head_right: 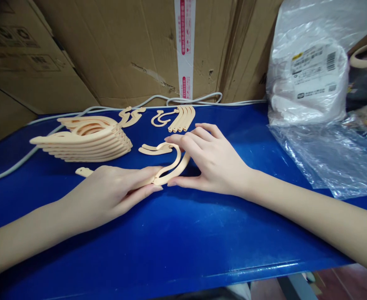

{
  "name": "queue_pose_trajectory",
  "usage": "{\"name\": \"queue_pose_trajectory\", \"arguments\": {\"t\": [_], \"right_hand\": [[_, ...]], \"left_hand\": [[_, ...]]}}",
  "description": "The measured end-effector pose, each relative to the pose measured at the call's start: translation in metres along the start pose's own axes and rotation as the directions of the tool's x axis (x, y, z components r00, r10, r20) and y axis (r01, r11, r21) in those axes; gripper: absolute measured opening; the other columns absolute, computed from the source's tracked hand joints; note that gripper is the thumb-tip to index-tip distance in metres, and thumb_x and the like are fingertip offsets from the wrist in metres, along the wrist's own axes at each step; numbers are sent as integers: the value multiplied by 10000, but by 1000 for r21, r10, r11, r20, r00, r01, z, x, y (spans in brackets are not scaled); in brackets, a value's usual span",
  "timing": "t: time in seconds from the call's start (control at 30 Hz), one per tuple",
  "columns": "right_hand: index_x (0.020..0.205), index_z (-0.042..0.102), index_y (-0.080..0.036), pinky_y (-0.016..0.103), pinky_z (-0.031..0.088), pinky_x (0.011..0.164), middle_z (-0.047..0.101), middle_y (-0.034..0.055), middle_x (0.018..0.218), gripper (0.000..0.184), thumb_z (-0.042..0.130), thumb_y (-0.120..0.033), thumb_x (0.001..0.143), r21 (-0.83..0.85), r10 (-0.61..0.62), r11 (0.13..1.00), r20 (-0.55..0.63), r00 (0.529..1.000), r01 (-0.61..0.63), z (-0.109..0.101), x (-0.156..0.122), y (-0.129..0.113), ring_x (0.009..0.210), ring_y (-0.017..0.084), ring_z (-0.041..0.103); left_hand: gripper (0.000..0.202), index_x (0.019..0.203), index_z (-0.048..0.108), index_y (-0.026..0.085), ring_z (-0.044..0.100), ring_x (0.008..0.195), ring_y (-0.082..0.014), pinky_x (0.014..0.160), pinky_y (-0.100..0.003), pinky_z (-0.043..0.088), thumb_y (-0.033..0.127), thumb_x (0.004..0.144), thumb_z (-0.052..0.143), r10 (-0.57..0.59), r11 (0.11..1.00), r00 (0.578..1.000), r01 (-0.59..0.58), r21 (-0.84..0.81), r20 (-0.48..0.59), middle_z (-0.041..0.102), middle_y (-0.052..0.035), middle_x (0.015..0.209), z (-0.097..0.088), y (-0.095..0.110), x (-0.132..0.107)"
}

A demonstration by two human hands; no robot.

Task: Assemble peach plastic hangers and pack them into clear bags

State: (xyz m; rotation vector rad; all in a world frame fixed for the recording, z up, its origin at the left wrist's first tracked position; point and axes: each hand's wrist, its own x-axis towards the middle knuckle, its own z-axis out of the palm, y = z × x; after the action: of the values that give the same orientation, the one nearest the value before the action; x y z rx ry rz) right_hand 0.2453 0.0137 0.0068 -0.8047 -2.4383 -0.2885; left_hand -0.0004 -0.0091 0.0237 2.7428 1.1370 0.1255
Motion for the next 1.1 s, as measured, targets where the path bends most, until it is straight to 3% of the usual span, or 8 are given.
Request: {"name": "queue_pose_trajectory", "arguments": {"t": [0.13,0.23,0.9,1.1], "right_hand": [[1296,535,-138,487,341,1113,717,113,1180,683,632,-652,856,17,3,1000,7,1000,-3,0,1,-1,1047,270,642],[1283,552,-138,500,331,1124,713,113,1181,676,626,-656,855,7,-2,1000,4,1000,2,0,1,-1,1068,281,627],[1316,528,-148,535,286,1159,694,129,1226,689,604,-665,866,35,-9,999,29,1000,8,2,0,1,1134,286,609],[1312,540,-139,500,408,1039,639,170,1257,656,595,-636,887,28,-48,998,26,999,47,-1,2,0,1188,303,564]], "left_hand": [[291,1122,641,243,724,670,-205,539,-270,447,384,1028,404,70,998,994,-70,6,-84,764,1,859,5,-4,-2],[305,1113,647,247,720,672,-187,553,-254,450,399,1032,395,92,996,989,-91,11,-117,762,4,863,8,-5,-3],[314,1173,655,263,724,740,-178,634,-232,503,383,1021,408,83,997,994,-83,3,-76,767,-19,879,5,-2,-3],[318,1193,643,264,726,741,-178,639,-233,502,384,1023,402,76,997,995,-75,22,-63,771,-19,893,5,-2,-3]]}}
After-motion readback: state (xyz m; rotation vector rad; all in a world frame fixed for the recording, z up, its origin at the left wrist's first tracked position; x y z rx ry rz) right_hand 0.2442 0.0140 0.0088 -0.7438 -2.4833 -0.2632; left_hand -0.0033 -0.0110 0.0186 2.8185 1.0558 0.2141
